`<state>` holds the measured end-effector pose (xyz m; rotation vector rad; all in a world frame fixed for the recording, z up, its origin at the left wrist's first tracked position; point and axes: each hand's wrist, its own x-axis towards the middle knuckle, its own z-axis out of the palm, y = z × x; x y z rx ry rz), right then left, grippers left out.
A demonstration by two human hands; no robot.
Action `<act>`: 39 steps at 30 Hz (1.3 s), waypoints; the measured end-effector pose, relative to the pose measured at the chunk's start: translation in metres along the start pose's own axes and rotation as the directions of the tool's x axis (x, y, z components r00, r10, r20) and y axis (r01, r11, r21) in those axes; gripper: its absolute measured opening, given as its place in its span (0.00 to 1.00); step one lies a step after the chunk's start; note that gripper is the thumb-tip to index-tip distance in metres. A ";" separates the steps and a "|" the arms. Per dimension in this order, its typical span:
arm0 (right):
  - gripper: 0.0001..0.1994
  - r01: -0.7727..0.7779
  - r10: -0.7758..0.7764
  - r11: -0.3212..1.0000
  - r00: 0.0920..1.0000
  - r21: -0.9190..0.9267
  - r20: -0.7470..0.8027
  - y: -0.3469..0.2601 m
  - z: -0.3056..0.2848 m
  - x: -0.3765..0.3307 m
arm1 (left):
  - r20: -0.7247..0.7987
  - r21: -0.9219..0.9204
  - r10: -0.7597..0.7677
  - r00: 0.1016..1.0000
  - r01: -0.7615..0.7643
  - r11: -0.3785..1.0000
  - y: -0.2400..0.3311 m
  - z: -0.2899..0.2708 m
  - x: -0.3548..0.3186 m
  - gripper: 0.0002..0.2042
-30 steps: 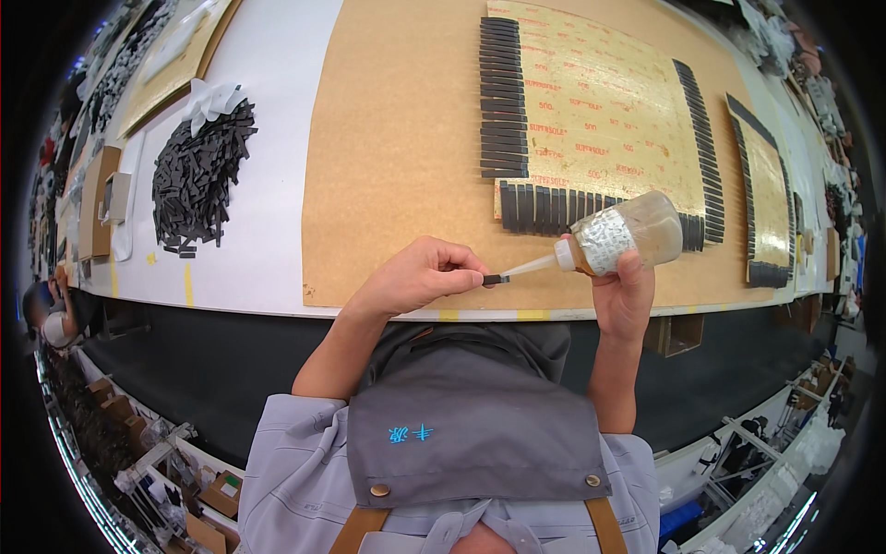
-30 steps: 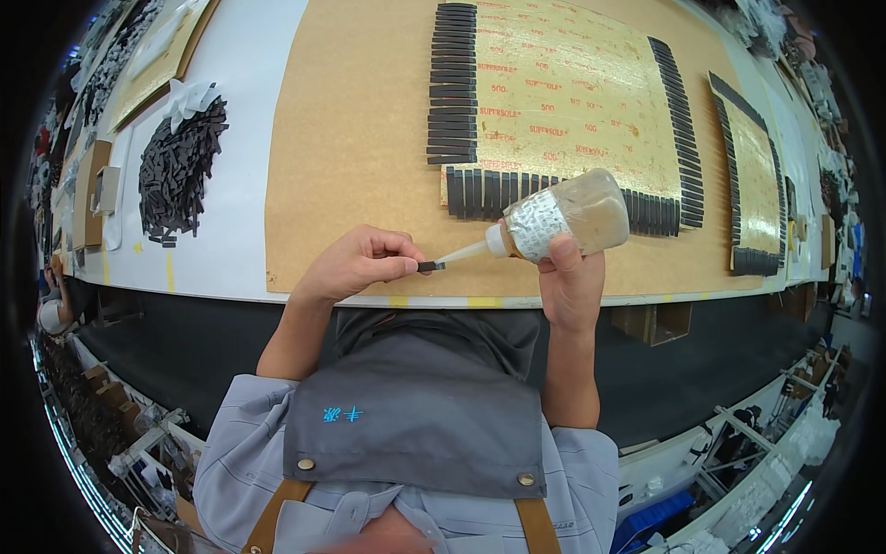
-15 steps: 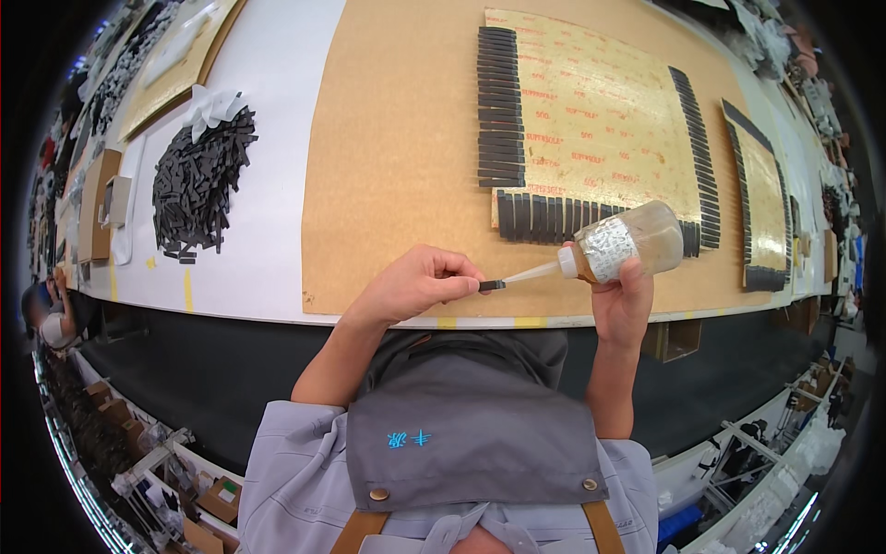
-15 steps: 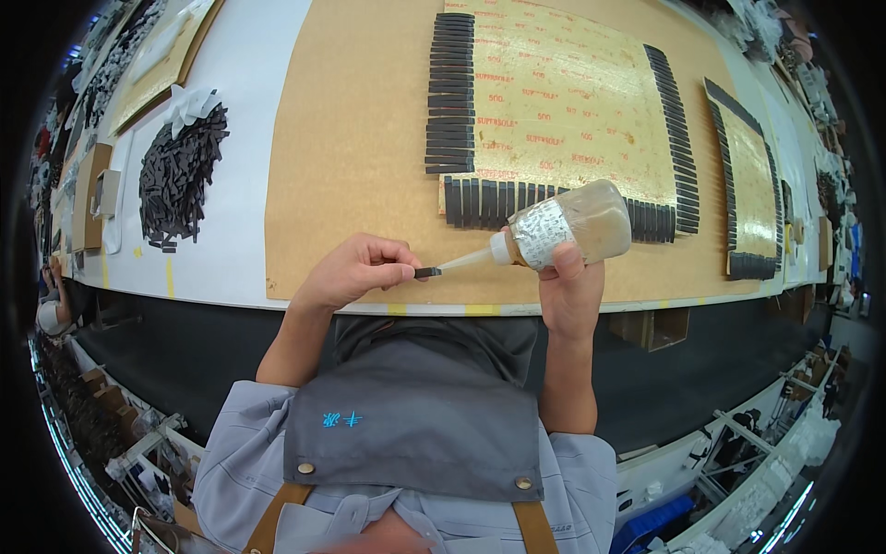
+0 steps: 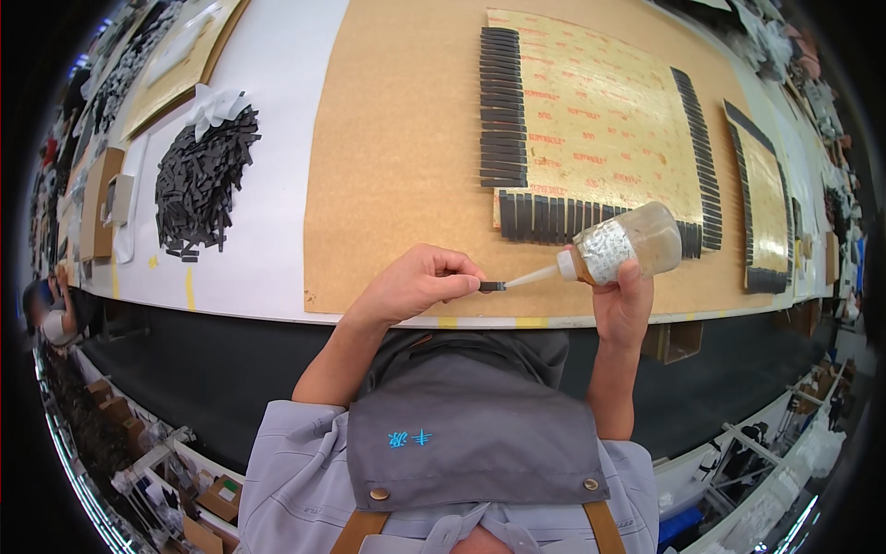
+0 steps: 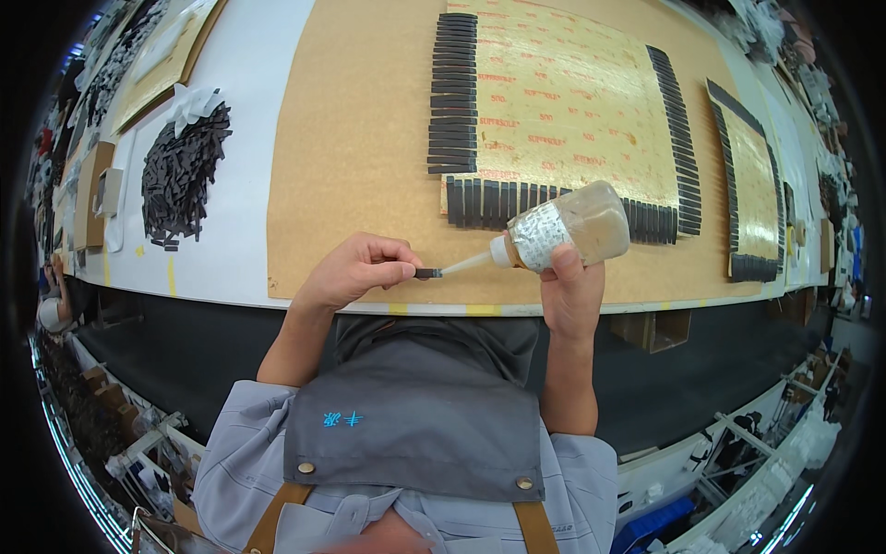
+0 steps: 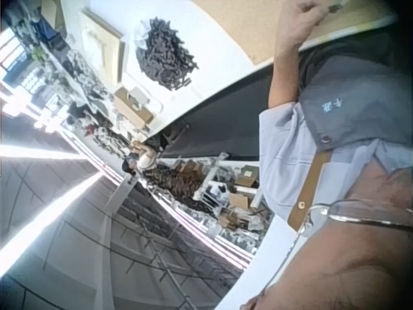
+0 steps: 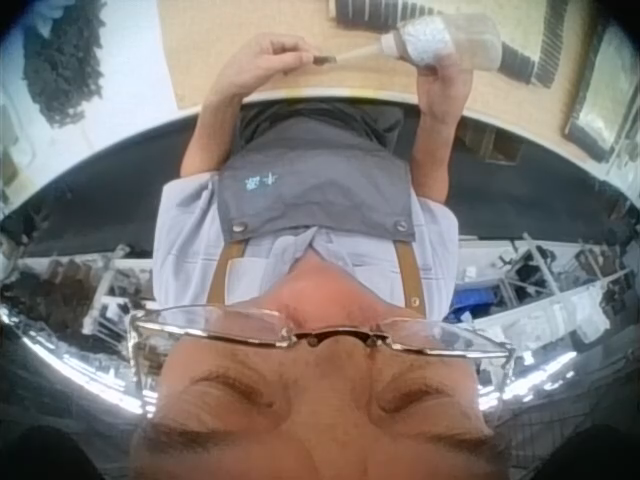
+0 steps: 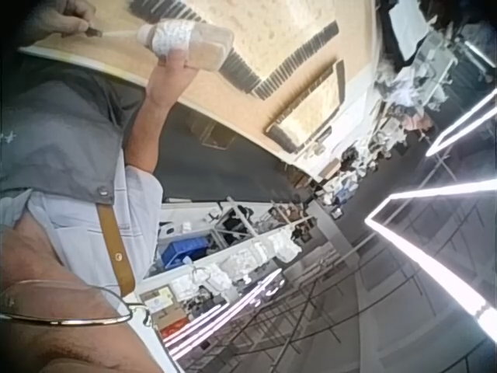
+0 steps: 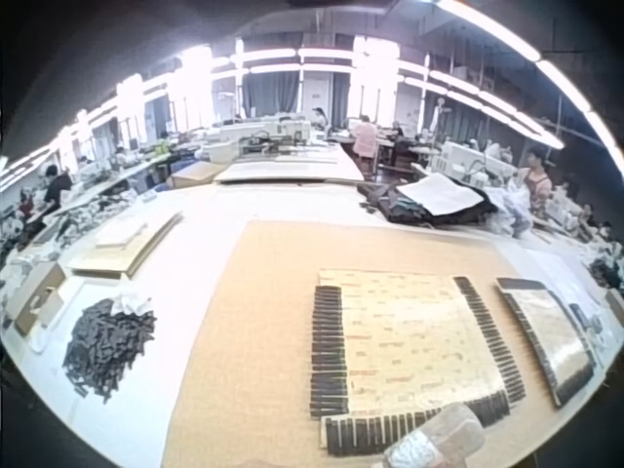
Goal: Applying glue and assembling small black components onto a board in a manufacturing setting.
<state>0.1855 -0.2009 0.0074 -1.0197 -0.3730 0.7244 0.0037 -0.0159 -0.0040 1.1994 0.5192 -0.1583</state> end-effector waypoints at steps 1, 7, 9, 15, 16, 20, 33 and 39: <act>0.31 -0.001 0.001 1.000 1.000 0.000 0.000 0.000 0.000 0.000 | 0.002 -0.013 -0.007 1.000 0.007 1.000 0.000 -0.001 0.001 0.07; 0.29 0.021 -0.018 0.999 0.998 -0.046 0.067 0.014 -0.014 0.007 | -0.061 -0.040 0.047 0.997 -0.050 0.998 0.000 -0.004 -0.007 0.07; 0.29 0.003 0.000 1.000 0.995 -0.025 0.098 0.018 -0.017 0.007 | -0.049 -0.084 0.074 0.996 -0.078 0.993 -0.007 -0.006 -0.007 0.07; 0.31 -0.008 -0.024 0.983 0.985 0.184 0.171 0.006 -0.036 -0.005 | 0.066 -0.030 0.247 0.967 -0.246 0.969 -0.007 0.006 0.003 0.08; 0.31 -0.028 -0.004 0.982 0.985 0.188 0.171 0.006 -0.036 -0.002 | 0.012 -0.022 0.273 0.962 -0.273 0.962 -0.009 0.005 -0.001 0.08; 0.32 -0.058 0.027 0.981 0.986 0.187 0.163 0.006 -0.022 0.009 | -0.020 0.013 0.348 0.937 -0.348 0.937 -0.013 0.002 -0.011 0.07; 0.33 -0.010 0.001 0.991 0.998 0.130 0.067 0.009 -0.016 0.010 | -0.078 -0.291 0.509 0.857 -0.508 0.811 -0.015 0.006 -0.009 0.06; 0.33 0.035 -0.058 0.982 0.992 0.186 0.116 0.008 -0.019 0.003 | 0.012 -0.383 0.458 0.889 -0.419 0.824 -0.018 0.008 -0.006 0.05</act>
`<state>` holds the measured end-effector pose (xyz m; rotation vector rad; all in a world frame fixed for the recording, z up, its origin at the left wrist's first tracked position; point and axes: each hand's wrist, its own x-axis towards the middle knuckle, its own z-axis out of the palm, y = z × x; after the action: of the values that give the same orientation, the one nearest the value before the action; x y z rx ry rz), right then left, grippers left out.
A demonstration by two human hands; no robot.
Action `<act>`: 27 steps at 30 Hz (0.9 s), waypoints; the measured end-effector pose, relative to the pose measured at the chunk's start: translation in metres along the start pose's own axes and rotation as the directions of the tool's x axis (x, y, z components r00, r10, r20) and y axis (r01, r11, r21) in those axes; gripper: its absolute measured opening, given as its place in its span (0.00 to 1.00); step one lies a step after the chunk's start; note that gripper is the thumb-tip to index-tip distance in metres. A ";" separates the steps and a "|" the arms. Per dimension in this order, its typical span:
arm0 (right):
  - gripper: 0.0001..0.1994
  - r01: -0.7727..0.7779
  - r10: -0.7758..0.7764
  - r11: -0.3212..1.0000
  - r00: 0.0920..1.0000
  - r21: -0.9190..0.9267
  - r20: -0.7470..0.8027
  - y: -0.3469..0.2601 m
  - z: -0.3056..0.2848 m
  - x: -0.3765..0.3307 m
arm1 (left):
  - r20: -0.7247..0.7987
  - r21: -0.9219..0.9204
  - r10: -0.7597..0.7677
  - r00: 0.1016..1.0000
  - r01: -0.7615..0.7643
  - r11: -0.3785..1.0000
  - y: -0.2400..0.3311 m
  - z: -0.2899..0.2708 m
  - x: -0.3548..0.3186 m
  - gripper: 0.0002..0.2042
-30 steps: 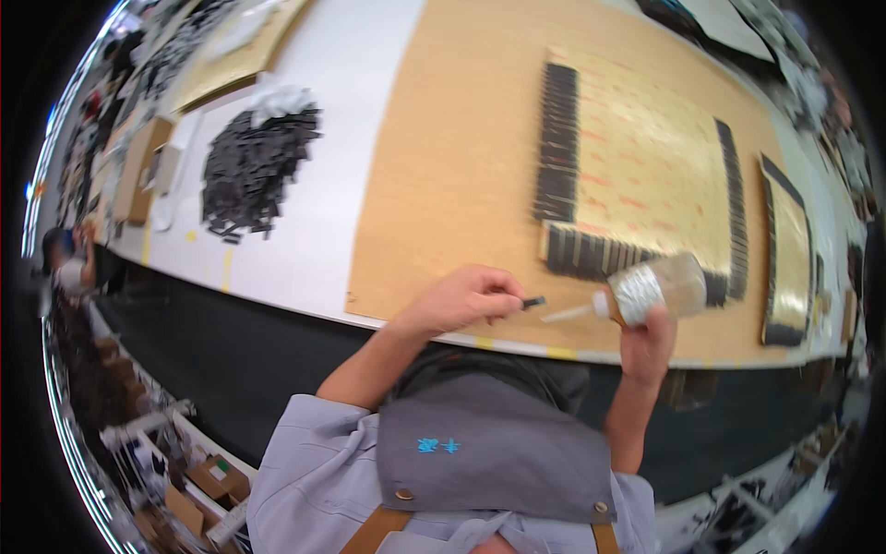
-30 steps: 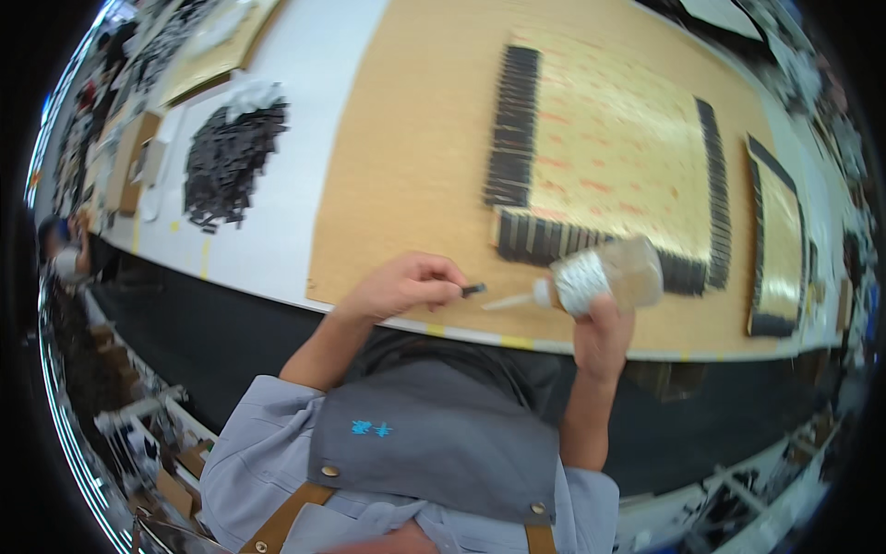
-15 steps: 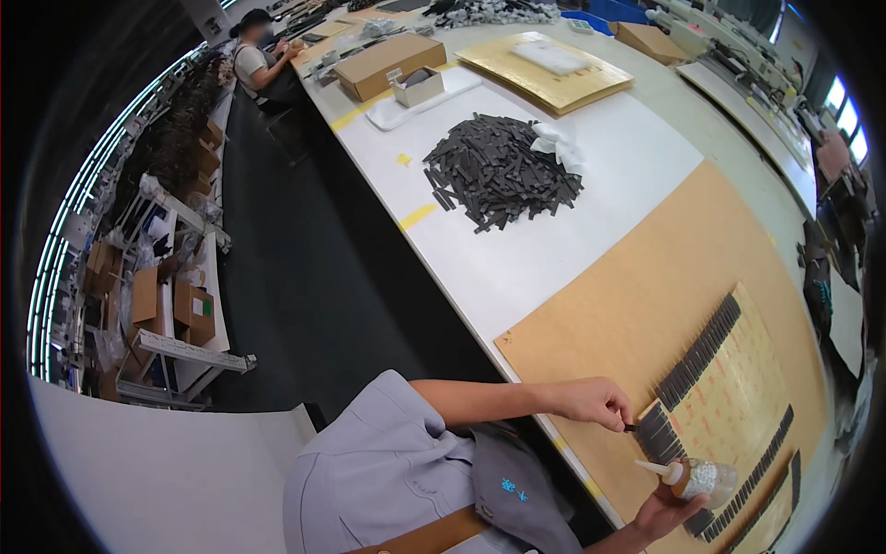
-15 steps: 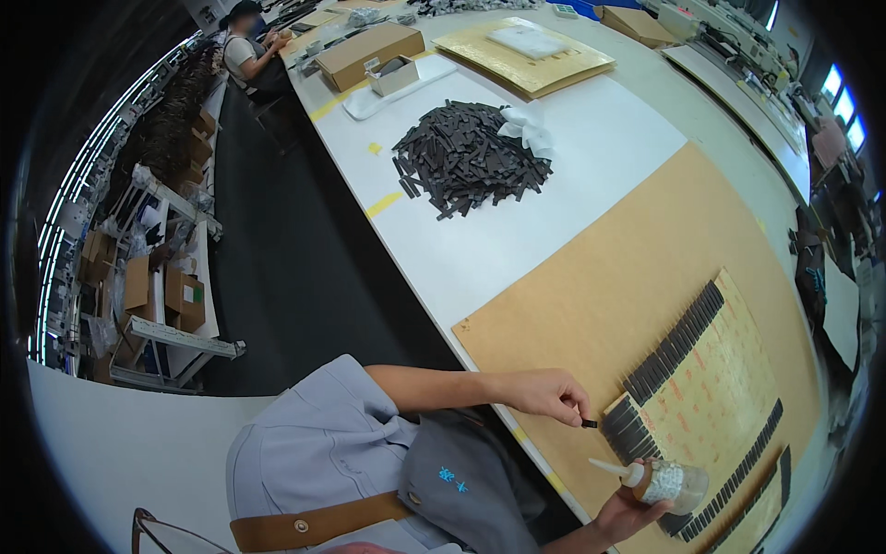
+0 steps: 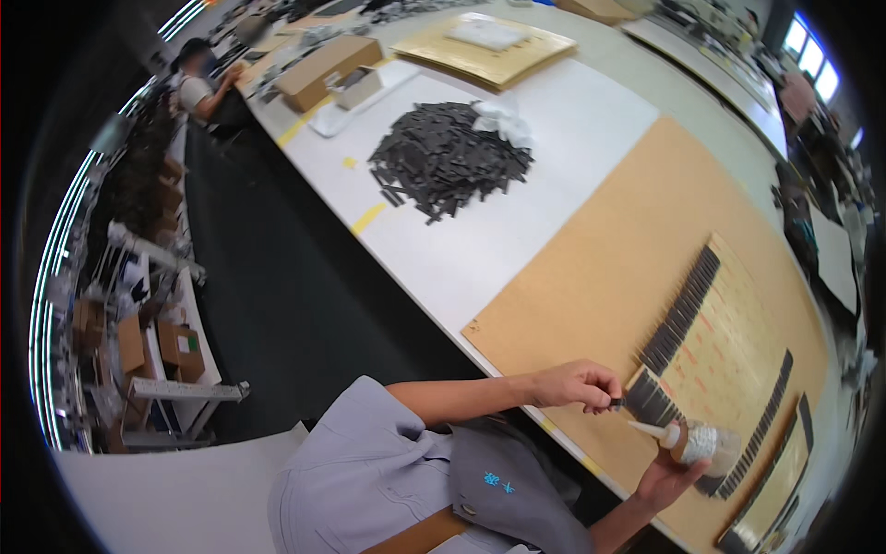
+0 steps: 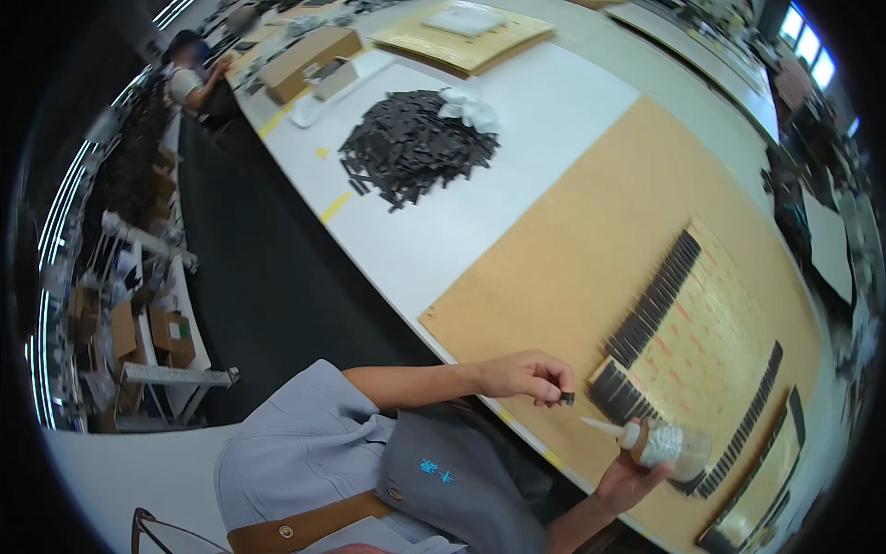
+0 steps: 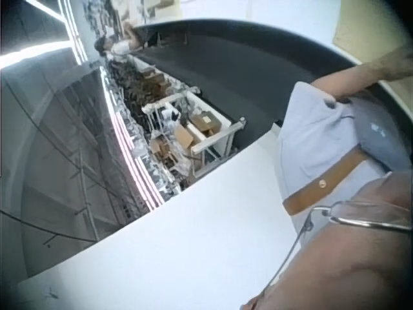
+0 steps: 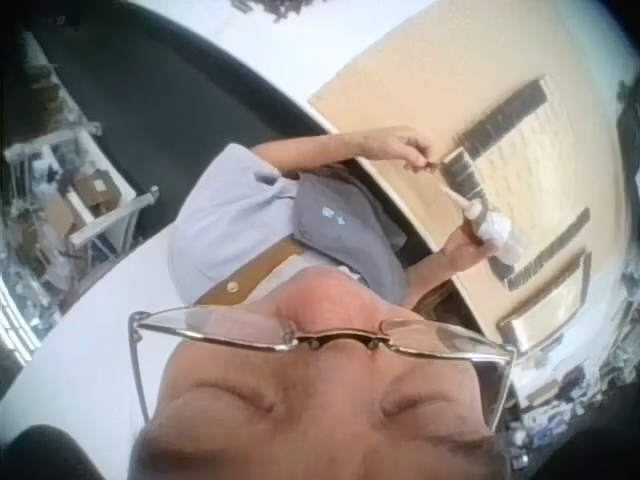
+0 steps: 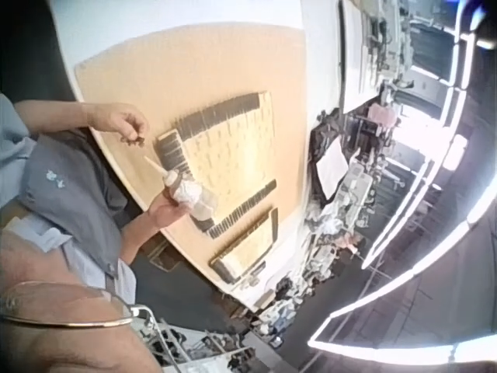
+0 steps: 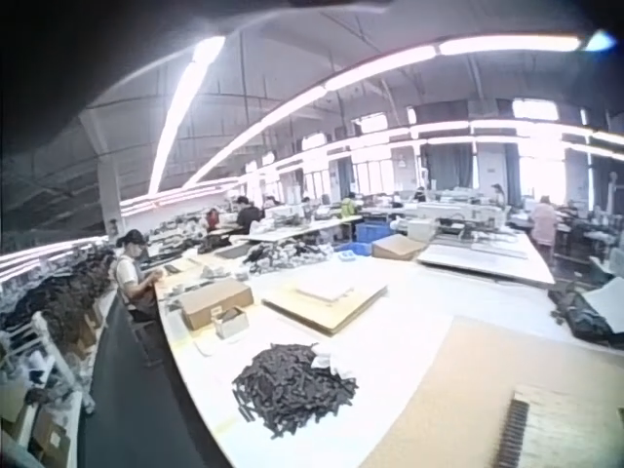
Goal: Applying glue and assembling small black components onto a board in a manufacturing setting.
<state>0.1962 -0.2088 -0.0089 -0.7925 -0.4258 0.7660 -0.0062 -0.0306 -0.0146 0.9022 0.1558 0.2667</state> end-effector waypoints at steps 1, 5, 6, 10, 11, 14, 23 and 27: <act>0.32 -0.017 0.016 1.000 1.000 0.014 0.025 0.002 0.004 0.002 | -0.016 0.007 0.022 1.000 -0.022 1.000 0.000 0.001 -0.003 0.04; 0.31 0.039 -0.039 0.999 0.999 -0.018 0.001 0.012 0.022 0.008 | 0.010 0.038 0.082 0.997 -0.083 0.996 -0.001 -0.011 -0.005 0.04; 0.32 0.038 -0.038 0.998 0.999 -0.053 -0.001 0.012 0.025 0.008 | 0.016 0.060 0.094 0.995 -0.095 0.994 0.000 -0.010 -0.003 0.04; 0.34 0.027 -0.032 0.992 0.999 -0.123 -0.032 0.005 0.030 0.007 | 0.028 0.048 0.038 0.999 -0.040 0.998 0.002 -0.006 0.003 0.04; 0.33 0.015 -0.017 0.992 1.000 -0.125 -0.015 0.004 0.030 0.007 | 0.022 0.065 0.033 0.999 -0.034 0.997 0.000 -0.005 0.004 0.04; 0.33 0.016 -0.019 0.990 0.999 -0.139 -0.027 0.003 0.030 0.003 | 0.013 0.092 0.018 1.000 -0.019 0.996 -0.004 -0.001 0.006 0.04; 0.32 0.000 0.004 0.989 1.000 -0.145 0.025 0.004 0.034 0.000 | 0.016 0.101 0.036 0.999 -0.038 0.994 -0.005 0.000 0.002 0.04; 0.32 -0.012 0.015 0.991 1.000 -0.134 0.027 0.007 0.033 0.000 | 0.019 0.088 0.035 0.999 -0.036 0.995 -0.005 -0.001 0.001 0.04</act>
<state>0.1734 -0.1899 0.0067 -0.9116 -0.5009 0.7674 -0.0043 -0.0323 -0.0197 0.9951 0.1364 0.2865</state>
